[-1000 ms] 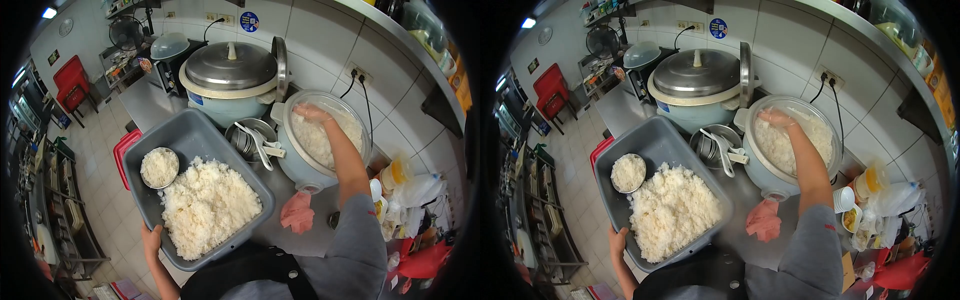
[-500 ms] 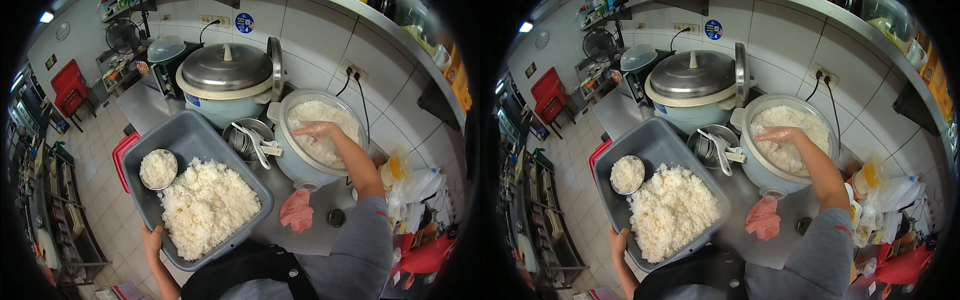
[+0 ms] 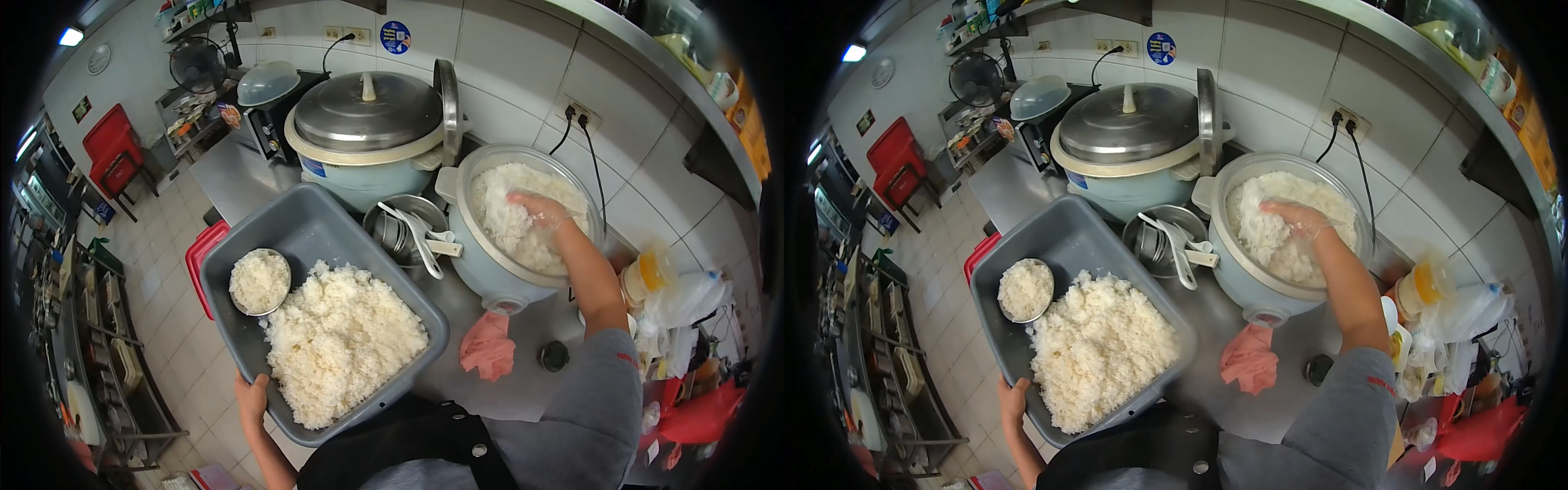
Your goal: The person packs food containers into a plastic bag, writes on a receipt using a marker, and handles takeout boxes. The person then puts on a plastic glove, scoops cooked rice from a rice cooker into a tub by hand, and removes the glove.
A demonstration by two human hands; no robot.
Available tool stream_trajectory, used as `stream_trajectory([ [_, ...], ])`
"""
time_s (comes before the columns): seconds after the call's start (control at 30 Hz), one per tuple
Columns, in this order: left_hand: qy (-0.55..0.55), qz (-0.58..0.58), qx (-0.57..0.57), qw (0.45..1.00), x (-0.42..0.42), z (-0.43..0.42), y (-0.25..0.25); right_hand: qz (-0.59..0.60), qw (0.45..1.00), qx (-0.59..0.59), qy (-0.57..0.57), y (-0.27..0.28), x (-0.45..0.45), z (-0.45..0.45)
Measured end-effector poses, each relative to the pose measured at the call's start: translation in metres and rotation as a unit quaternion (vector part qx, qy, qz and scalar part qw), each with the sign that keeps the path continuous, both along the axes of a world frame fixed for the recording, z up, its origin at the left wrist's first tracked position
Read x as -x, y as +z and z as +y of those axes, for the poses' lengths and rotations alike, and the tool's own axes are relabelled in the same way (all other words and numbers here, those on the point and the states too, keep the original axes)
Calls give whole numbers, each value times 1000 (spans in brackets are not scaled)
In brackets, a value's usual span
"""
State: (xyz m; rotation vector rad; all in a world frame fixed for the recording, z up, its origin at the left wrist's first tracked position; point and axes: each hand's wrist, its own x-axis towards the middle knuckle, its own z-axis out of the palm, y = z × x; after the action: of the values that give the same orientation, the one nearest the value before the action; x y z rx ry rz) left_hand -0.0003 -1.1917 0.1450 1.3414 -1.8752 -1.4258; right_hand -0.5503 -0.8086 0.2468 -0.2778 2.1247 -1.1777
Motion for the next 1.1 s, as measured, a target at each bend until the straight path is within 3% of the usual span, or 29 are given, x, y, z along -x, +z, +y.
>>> stream_trajectory([
  [0.03,-4,0,-2,1000,0,0,0,24,996,40,-79,-1,3,3],
  [0.07,0,2,-11,1000,0,0,0,24,996,39,-83,0,7,7],
  [0.13,3,5,-21,1000,0,-1,-2,-19,945,266,-189,18,2,6],
  [0.17,7,13,-19,1000,0,-1,-3,-18,945,265,-190,27,0,8],
  [0.23,13,22,-19,1000,1,2,1,-61,894,378,-231,39,-2,12],
  [0.33,13,-3,-34,999,3,6,11,-21,881,390,-267,36,-2,19],
  [0.47,7,-6,-25,1000,3,6,14,-30,865,446,-227,14,16,36],
  [0.53,13,-10,-21,1000,3,7,14,1,857,398,-326,22,2,29],
  [0.63,3,10,4,1000,0,2,1,-34,873,420,-247,27,1,18],
  [0.8,20,-7,-4,1000,2,6,12,-23,933,312,-177,77,-68,-67],
  [0.87,17,-7,-19,1000,4,7,16,17,924,369,-99,73,-118,-115],
  [0.93,20,-7,-17,1000,2,5,11,-89,947,303,61,56,-142,-161],
  [0.97,25,-15,-14,999,2,4,10,-66,955,262,120,46,-164,-184],
  [1.0,28,-23,-11,999,2,4,10,-58,948,178,255,36,-175,-213],
  [1.03,30,-25,-13,999,1,4,10,16,930,194,312,28,-203,-233],
  [1.07,30,-24,-17,999,1,4,11,2,908,204,366,8,-221,-255],
  [1.1,30,-23,-20,999,2,4,11,-87,875,263,397,-7,-241,-269],
])
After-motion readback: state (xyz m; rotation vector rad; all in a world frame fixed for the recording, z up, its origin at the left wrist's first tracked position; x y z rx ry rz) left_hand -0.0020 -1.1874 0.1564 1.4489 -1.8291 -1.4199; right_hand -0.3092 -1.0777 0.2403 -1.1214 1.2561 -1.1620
